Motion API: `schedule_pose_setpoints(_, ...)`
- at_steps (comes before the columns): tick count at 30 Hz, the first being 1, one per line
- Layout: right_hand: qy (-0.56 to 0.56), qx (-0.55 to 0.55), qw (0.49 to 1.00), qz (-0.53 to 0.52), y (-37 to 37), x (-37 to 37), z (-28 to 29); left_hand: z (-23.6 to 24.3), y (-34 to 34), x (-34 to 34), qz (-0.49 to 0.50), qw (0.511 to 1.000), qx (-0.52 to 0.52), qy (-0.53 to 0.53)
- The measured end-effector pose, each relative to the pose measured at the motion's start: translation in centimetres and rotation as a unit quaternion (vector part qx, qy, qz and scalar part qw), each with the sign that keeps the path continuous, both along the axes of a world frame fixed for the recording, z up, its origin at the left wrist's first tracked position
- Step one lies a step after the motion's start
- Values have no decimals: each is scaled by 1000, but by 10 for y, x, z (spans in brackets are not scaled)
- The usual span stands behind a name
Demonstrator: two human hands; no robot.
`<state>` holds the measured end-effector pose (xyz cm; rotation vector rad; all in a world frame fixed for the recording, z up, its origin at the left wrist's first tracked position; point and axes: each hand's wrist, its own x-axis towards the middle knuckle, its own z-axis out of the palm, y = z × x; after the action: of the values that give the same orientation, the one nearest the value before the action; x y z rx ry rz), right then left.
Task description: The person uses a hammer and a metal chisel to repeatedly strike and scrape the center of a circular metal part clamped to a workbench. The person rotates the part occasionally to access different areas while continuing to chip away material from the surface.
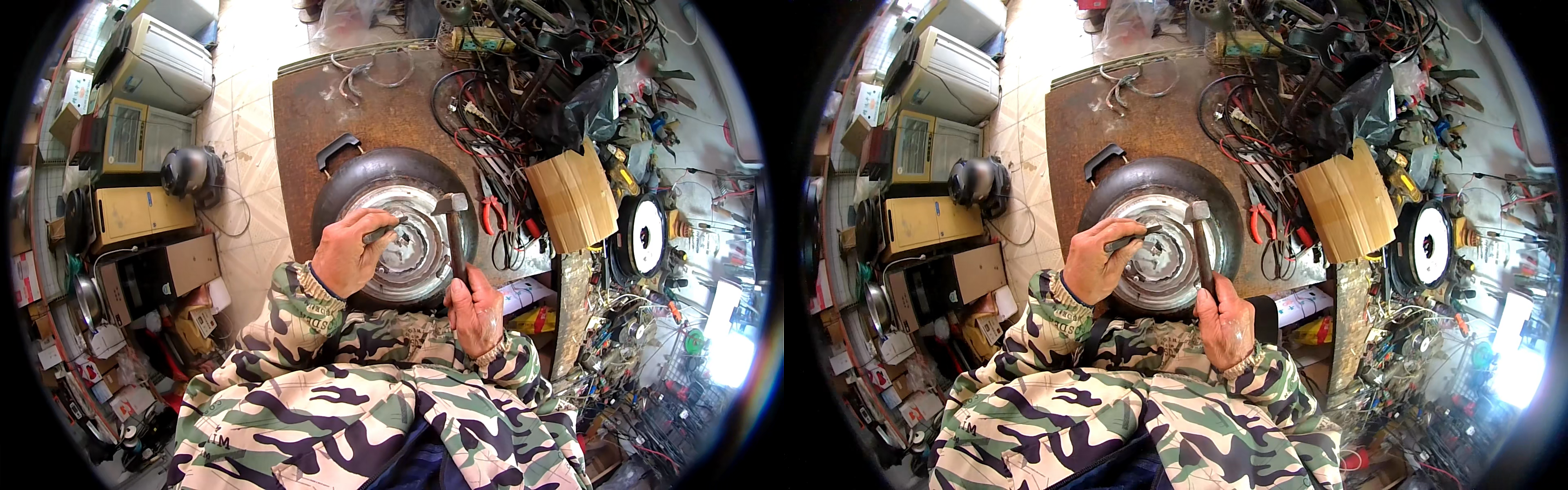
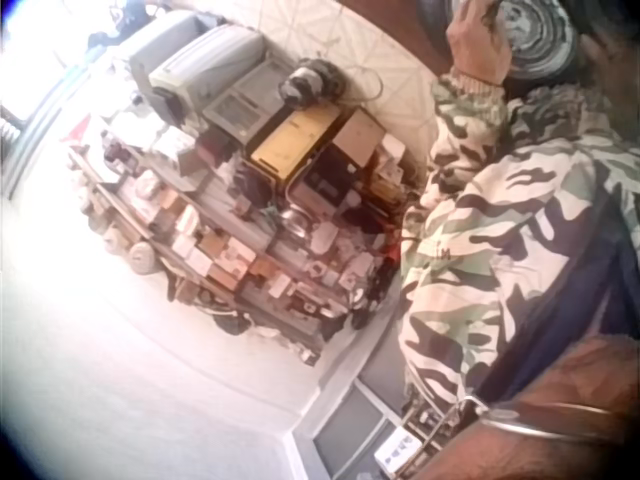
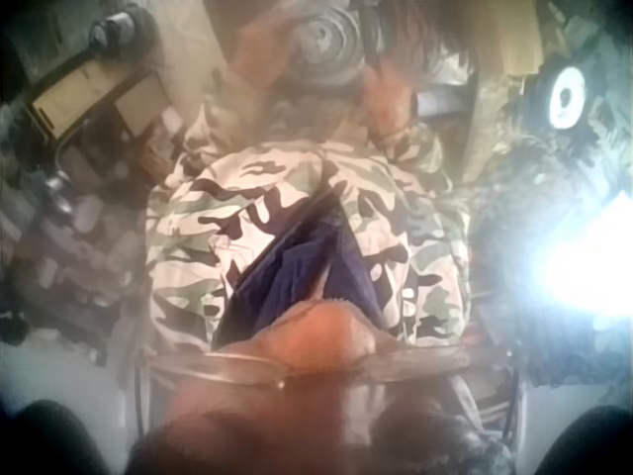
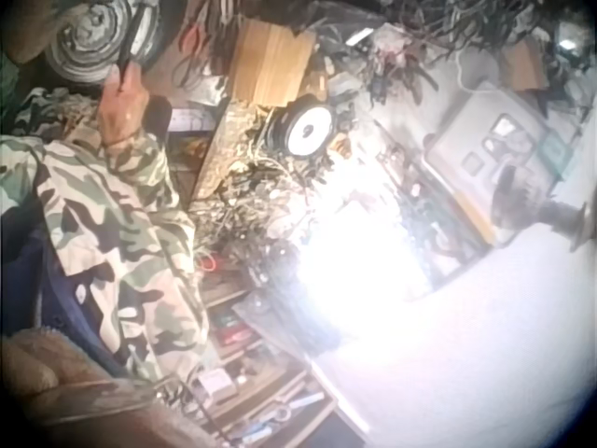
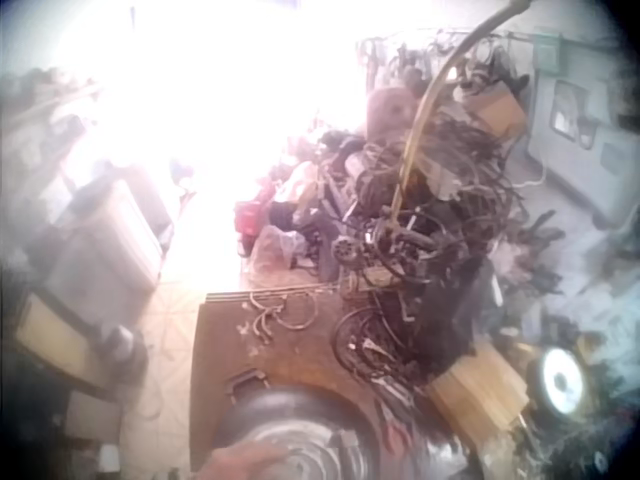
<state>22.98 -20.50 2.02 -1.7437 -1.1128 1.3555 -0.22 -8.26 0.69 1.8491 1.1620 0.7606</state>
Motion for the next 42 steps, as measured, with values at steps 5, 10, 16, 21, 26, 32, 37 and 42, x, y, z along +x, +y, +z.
schedule_pose_setpoints(5, 9, 25, 1000, 2, -5, 1, -7, -3, 10, 1, -44, 999, 11, 9)
schedule_pose_setpoints(10, -4, 19, 1000, 15, 0, 3, 0, 11, 30, -1, -114, 991, -31, 55)
schedule_pose_setpoints(16, 98, -75, 992, -27, 48, 12, 44, 7, 20, -1, -98, 993, -11, 60)
schedule_pose_setpoints(21, -244, 243, 937, 62, 72, 35, 27, 7, 15, 1, -90, 994, -3, 61)
schedule_pose_setpoints(26, -34, 42, 983, 175, 104, 64, 42, 10, 12, -1, -86, 994, -17, 68)
schedule_pose_setpoints(32, -222, 137, 911, 319, 123, 73, 31, 14, 8, 1, -76, 994, -21, 76)
schedule_pose_setpoints(37, -222, 128, 876, 409, 135, 72, 29, 17, 7, 0, -78, 993, -21, 84)
schedule_pose_setpoints(42, -100, 161, 943, 274, 150, 78, 26, 23, 8, 2, -79, 993, -29, 80)
